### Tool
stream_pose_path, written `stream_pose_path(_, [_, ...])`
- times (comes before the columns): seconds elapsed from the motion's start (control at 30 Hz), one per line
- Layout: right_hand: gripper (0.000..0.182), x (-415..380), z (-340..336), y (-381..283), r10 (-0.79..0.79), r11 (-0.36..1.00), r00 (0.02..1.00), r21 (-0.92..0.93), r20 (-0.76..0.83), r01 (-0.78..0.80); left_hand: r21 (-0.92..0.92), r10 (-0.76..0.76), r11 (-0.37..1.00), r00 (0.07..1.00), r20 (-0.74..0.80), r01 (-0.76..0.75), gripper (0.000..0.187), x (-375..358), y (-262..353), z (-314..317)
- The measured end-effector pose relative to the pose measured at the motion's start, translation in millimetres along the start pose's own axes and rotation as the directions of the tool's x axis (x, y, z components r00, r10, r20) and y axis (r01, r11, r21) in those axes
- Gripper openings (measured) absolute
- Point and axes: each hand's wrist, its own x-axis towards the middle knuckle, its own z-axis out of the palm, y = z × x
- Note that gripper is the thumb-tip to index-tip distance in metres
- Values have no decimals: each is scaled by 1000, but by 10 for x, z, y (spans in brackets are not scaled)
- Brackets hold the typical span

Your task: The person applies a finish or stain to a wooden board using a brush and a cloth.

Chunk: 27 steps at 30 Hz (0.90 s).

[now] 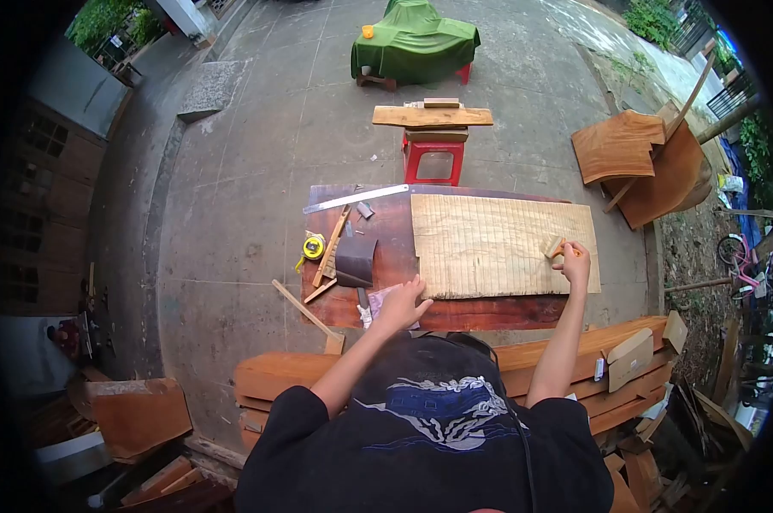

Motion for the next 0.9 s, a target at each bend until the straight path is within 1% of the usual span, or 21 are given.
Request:
stream_pose_path(0.07, [26, -125, 322, -207, -137, 968, 984, -226, -111, 110, 2, 1, 1000, 997, -75, -1, 58, -9, 28, 57])
stream_pose_path(0.1, [25, -385, 586, -450, -378, 829, 917, -487, -125, 275, -26, -19, 1000, 997, -81, 17, 56, -4, 17, 81])
stream_pose_path(0.13, [25, -537, 898, -531, -408, 822, 913, -428, 20, 376, -54, -41, 998, 995, -87, 37, 54, 11, 1, 101])
stream_pose_path(0.17, [24, -841, 1173, -696, -462, 742, 878, -485, 130, 462, -83, -65, 995, 994, -92, 57, 53, 19, -5, 115])
stream_pose_path(0.2, [23, -1145, 1378, -823, -486, 714, 837, -438, 252, 546, -83, -60, 995, 988, -145, 48, 47, 19, 36, 71])
stream_pose_path(0.23, [24, -1382, 1500, -862, -520, 707, 764, -311, 381, 636, -90, -98, 992, 990, -100, 90, 46, 38, 119, -43])
stream_pose_path(0.3, [26, -1571, 1349, -893, -514, 689, 618, -142, 594, 710, -101, -172, 980, 985, -7, 170, 44, 75, 269, -243])
stream_pose_path(0.33, [25, -1472, 1180, -803, -495, 755, 646, -81, 580, 651, -108, -152, 984, 985, -78, 143, 42, 82, 256, -219])
stream_pose_path(0.37, [23, -1294, 960, -677, -473, 811, 673, -17, 569, 584, -133, -173, 978, 983, -66, 163, 43, 80, 229, -205])
stream_pose_path(0.4, [23, -1059, 710, -495, -308, 938, 796, 27, 521, 345, -148, -157, 979, 981, -112, 140, 44, 76, 184, -147])
stream_pose_path(0.43, [24, -763, 286, -234, -198, 977, 906, 5, 373, 212, -161, -144, 980, 977, -159, 118, 44, 69, 132, -85])
stream_pose_path(0.47, [26, -483, -151, 44, -76, 997, 973, 1, 217, 77, -195, -122, 977, 977, -175, 87, 45, 54, 226, -139])
stream_pose_path(0.5, [27, -325, -303, 296, -84, 987, 995, -131, 47, 89, -168, -116, 982, 975, -191, 84, 45, 42, 230, -110])
stream_pose_path(0.6, [28, -374, -176, 432, -330, 818, 940, -524, -89, 237, -75, -86, 995, 969, -230, 71, 42, 20, 241, -22])
stream_pose_path(0.63, [28, -601, 27, 157, -284, 830, 958, -509, -34, 228, -58, -90, 995, 971, -223, 79, 41, 17, 262, -13])
stream_pose_path(0.67, [21, -835, 276, -21, -339, 780, 940, -543, 50, 310, -39, -91, 996, 973, -214, 85, 39, 20, 280, -13])
stream_pose_path(0.7, [21, -1084, 502, -205, -399, 768, 902, -478, 163, 427, -19, -90, 996, 975, -203, 88, 38, 21, 303, -22])
stream_pose_path(0.77, [22, -1556, 873, -552, -379, 800, 837, -315, 394, 510, -19, -102, 995, 981, -168, 100, 35, 44, 323, -45])
stream_pose_path(0.8, [23, -1693, 1009, -555, -449, 808, 758, -148, 473, 571, -19, -106, 994, 984, -146, 104, 34, 68, 307, -42])
stream_pose_path(0.83, [24, -1754, 1045, -555, -487, 819, 678, 19, 551, 574, -19, -111, 994, 986, -125, 109, 34, 84, 282, -43])
stream_pose_path(0.9, [22, -1659, 952, -440, -372, 926, 725, 179, 579, 333, -31, -100, 995, 990, -98, 98, 33, 101, 239, -55])
